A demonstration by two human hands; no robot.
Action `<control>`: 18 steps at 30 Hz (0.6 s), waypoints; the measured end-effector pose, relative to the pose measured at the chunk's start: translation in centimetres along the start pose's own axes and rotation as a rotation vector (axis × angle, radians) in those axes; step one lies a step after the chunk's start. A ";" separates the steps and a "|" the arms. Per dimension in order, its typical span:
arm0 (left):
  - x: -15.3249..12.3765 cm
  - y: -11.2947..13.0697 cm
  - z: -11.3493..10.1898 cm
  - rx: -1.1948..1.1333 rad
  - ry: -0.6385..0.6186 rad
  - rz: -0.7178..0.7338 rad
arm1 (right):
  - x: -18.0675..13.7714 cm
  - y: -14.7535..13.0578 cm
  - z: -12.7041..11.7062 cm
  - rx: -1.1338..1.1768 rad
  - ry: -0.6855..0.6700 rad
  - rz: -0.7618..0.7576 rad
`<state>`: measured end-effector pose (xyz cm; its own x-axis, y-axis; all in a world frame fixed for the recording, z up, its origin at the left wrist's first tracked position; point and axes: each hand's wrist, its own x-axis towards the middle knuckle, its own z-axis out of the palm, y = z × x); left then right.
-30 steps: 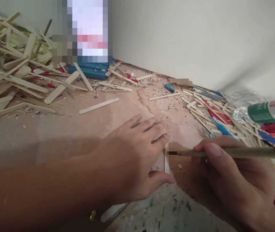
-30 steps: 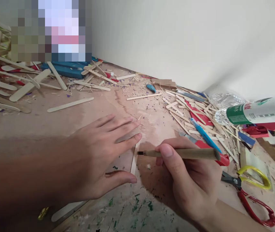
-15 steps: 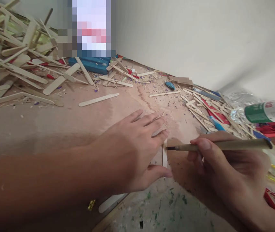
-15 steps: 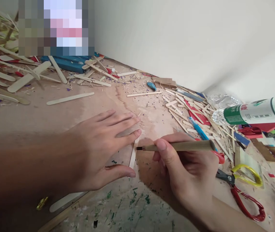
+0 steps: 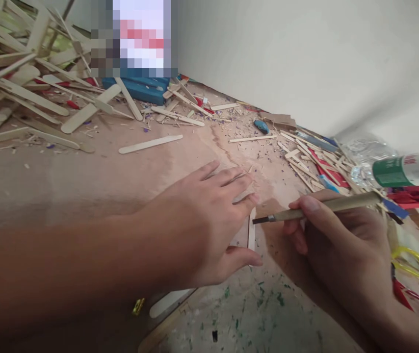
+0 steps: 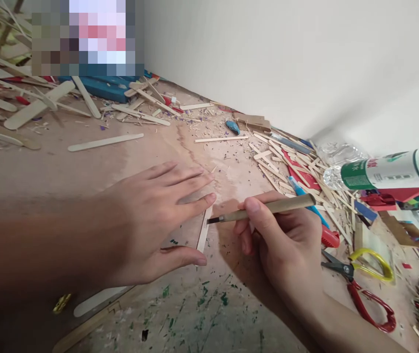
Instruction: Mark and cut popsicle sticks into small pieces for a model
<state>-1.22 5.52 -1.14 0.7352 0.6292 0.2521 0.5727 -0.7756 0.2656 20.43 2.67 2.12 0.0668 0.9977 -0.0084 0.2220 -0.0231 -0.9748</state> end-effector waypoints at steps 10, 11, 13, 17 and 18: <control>0.0 0.0 0.1 0.002 0.002 -0.008 | 0.2 0.1 0.1 0.124 0.005 -0.046; 0.0 0.0 0.1 0.000 0.002 -0.007 | 0.2 0.1 0.1 0.118 0.018 -0.052; 0.0 0.1 0.1 -0.004 0.001 -0.004 | 0.1 0.2 0.1 0.099 0.031 -0.065; 0.0 0.0 0.0 -0.014 -0.003 -0.003 | 0.1 0.2 0.0 0.059 0.009 -0.087; 0.0 0.0 0.0 -0.016 -0.004 -0.006 | 0.1 0.2 0.0 0.051 -0.007 -0.088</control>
<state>-1.27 5.51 -1.11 0.7333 0.6333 0.2473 0.5710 -0.7711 0.2818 20.48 2.77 1.91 0.0425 0.9962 0.0766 0.1773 0.0680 -0.9818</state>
